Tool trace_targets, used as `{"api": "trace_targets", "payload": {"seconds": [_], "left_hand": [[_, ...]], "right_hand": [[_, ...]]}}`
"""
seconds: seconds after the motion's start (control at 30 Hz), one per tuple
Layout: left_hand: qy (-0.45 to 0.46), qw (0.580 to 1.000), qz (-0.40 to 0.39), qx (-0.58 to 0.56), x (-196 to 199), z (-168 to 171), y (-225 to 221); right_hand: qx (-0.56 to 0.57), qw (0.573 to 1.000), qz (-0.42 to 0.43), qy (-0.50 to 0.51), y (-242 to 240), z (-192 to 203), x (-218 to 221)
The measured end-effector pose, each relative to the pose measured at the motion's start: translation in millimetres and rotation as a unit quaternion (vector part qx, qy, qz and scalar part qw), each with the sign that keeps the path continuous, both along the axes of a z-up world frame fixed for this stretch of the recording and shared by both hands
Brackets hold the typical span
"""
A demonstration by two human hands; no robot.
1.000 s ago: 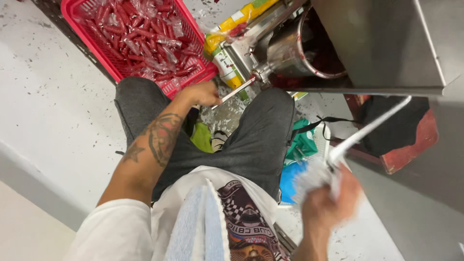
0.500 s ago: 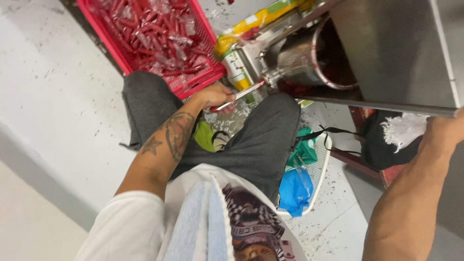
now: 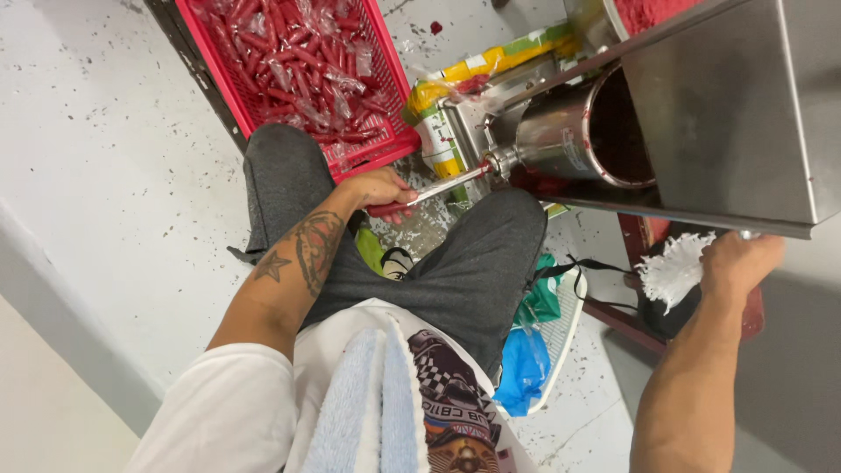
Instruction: The person operates a meat grinder to extrude ground meat into plastic casings, forming sausages. They guide the casing onto the nozzle, twist off sections of the filled casing, and place them into a red basket.
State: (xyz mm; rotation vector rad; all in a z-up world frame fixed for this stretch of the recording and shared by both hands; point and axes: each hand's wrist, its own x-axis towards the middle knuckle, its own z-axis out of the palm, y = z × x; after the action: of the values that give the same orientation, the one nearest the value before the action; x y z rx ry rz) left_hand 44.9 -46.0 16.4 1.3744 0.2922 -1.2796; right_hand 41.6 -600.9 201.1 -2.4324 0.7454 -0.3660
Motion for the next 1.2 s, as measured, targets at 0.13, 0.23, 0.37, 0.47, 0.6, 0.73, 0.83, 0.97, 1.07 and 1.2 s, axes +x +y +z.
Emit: {"api": "trace_targets", "payload": {"seconds": [0.13,0.23,0.37,0.47,0.6,0.73,0.83,0.97,1.07,1.2], "left_hand": [[-0.017,1.0,-0.022,0.013,-4.8,10.7,2.1],[-0.021,0.999,-0.037,0.014,-7.8,15.6,5.6],[-0.116,0.992,0.02,-0.038,-24.8,-27.0,10.1],[-0.188,0.981,0.039,-0.001,-34.7,-8.5,4.5],[-0.343,0.922,-0.087,0.157,-19.4,-19.2,18.4],[-0.387,0.854,-0.118,0.327,14.7,93.2,45.7],[-0.36,0.915,-0.055,0.176,-15.3,144.2,-3.9],[-0.266,0.956,0.119,-0.043,-67.6,101.9,-74.6],[-0.178,0.944,0.227,-0.16,-67.6,80.9,-80.9],[-0.155,0.928,0.272,-0.201,-73.0,109.4,-84.8]], "right_hand": [[-0.005,0.991,-0.062,0.12,-19.5,14.3,-1.7],[-0.35,0.919,0.086,0.163,-160.9,-4.9,-17.0],[-0.423,0.869,0.162,0.199,-191.3,29.6,3.4],[-0.133,0.957,0.11,0.233,-98.9,51.9,-29.2],[0.19,0.952,0.038,0.236,223.1,21.1,-135.0],[0.522,0.831,0.056,0.187,289.4,8.3,-140.1],[0.537,0.823,0.081,0.165,319.4,3.1,-125.1],[0.505,0.842,0.11,0.154,333.8,0.3,-119.4],[0.515,0.842,0.104,0.126,323.6,4.1,-119.5],[0.591,0.801,0.063,0.066,306.6,-13.9,-124.9]]}}
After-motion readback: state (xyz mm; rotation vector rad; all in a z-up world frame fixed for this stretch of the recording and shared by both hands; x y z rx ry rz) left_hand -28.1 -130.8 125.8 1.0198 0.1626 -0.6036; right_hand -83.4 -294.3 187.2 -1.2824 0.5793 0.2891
